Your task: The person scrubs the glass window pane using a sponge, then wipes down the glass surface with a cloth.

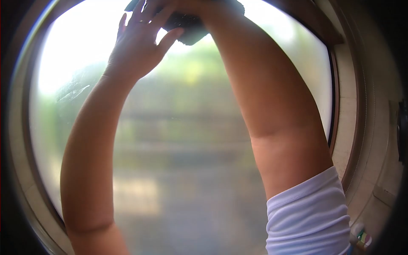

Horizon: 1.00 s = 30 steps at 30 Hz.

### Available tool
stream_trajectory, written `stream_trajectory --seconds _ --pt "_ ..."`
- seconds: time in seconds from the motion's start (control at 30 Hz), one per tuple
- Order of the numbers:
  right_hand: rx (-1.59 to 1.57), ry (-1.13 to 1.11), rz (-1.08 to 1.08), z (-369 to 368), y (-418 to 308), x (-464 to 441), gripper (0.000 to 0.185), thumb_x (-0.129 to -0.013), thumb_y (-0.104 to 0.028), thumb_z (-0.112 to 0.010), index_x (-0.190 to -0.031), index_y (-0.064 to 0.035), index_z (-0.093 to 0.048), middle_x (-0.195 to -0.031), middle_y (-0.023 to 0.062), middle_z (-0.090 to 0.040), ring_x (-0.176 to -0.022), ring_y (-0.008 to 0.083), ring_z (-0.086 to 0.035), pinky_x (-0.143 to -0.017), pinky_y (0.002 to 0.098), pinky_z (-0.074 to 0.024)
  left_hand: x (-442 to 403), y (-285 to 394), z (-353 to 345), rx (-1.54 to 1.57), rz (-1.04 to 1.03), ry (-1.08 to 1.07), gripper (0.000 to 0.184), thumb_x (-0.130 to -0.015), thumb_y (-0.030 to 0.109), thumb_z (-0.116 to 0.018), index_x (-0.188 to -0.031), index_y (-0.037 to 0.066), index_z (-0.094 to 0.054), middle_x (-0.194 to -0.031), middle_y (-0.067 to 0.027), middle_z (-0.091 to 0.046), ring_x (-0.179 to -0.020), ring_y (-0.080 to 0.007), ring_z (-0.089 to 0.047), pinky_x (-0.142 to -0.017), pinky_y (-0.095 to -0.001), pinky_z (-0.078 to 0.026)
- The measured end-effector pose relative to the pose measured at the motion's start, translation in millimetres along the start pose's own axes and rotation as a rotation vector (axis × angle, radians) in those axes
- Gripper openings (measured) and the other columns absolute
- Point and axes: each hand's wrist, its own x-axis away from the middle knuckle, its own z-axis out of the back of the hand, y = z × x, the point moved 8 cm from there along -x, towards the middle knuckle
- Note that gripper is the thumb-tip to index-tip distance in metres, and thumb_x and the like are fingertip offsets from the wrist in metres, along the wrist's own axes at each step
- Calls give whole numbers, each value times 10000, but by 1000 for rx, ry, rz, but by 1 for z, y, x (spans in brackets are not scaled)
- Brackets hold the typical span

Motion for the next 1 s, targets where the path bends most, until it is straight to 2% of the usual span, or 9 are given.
stream_trajectory --seconds 0.1,0.23,0.57,0.77,0.8,0.83,0.87,0.93,1.0 --pt "12 37 -40 39 42 11 437 -849 -208 -512 -1252 -66 -421 -1201 163 -499 -1109 240 -490 -948 349 -382 12 -8 -15 -231 -88 189 521 -867 530 -389 -1326 290 -338 -1404 -48 -289 -1329 -250 -179 -1060 -509 -119" --pt "88 92 -107 104 119 53 432 -854 -216 -504 -1251 -67 -422 -1198 167 -502 -1106 243 -493 -947 350 -383 10 40 -19 -136 -113 117 473 -859 482 -454 -1263 236 -430 -1349 -74 -365 -1292 -268 -258 -1041 -516 -173" --pt "236 193 -255 227 297 161 420 -867 -234 -484 -1250 -71 -424 -1189 177 -507 -1097 251 -500 -944 352 -385 -42 182 -59 -171 -211 -32 470 -888 458 -411 -1308 252 -375 -1393 -26 -311 -1320 -225 -209 -1070 -482 -103" --pt "239 237 -292 248 352 190 415 -874 -245 -471 -1249 -73 -426 -1183 183 -510 -1092 256 -505 -942 353 -386 -57 190 -84 -232 -119 -14 487 -898 472 -371 -1338 267 -334 -1415 -20 -275 -1336 -205 -165 -1079 -465 -60" --pt "237 227 -294 207 357 174 414 -876 -247 -469 -1249 -73 -426 -1183 184 -511 -1092 257 -506 -942 353 -386 -43 134 -122 -213 -123 1 500 -895 496 -352 -1344 278 -322 -1421 -18 -265 -1340 -196 -150 -1081 -456 -41" --pt "237 230 -296 209 363 180 413 -877 -249 -467 -1248 -73 -427 -1182 185 -511 -1091 257 -506 -941 353 -386 -42 138 -123 -185 -83 -4 520 -886 530 -326 -1344 286 -320 -1425 -15 -256 -1343 -194 -139 -1082 -452 -31" --pt "237 234 -291 207 364 181 412 -878 -250 -465 -1248 -74 -427 -1181 186 -512 -1090 258 -507 -941 353 -386 -44 159 -108 -158 11 -136 576 -862 460 -433 -1362 224 -274 -1426 -87 -224 -1337 -260 -125 -1079 -463 -59" --pt "230 249 -292 206 374 195 410 -881 -254 -461 -1248 -74 -427 -1179 188 -513 -1088 260 -509 -941 354 -387 -39 186 -115 -125 35 -181 603 -852 441 -464 -1368 205 -258 -1426 -110 -213 -1336 -283 -117 -1078 -466 -68" --pt "229 265 -289 204 381 205 409 -883 -258 -457 -1248 -75 -428 -1177 190 -514 -1087 261 -510 -940 354 -387 -38 165 -149 -102 -91 -4 527 -881 544 -312 -1344 291 -319 -1426 -13 -256 -1345 -198 -130 -1083 -453 -30"
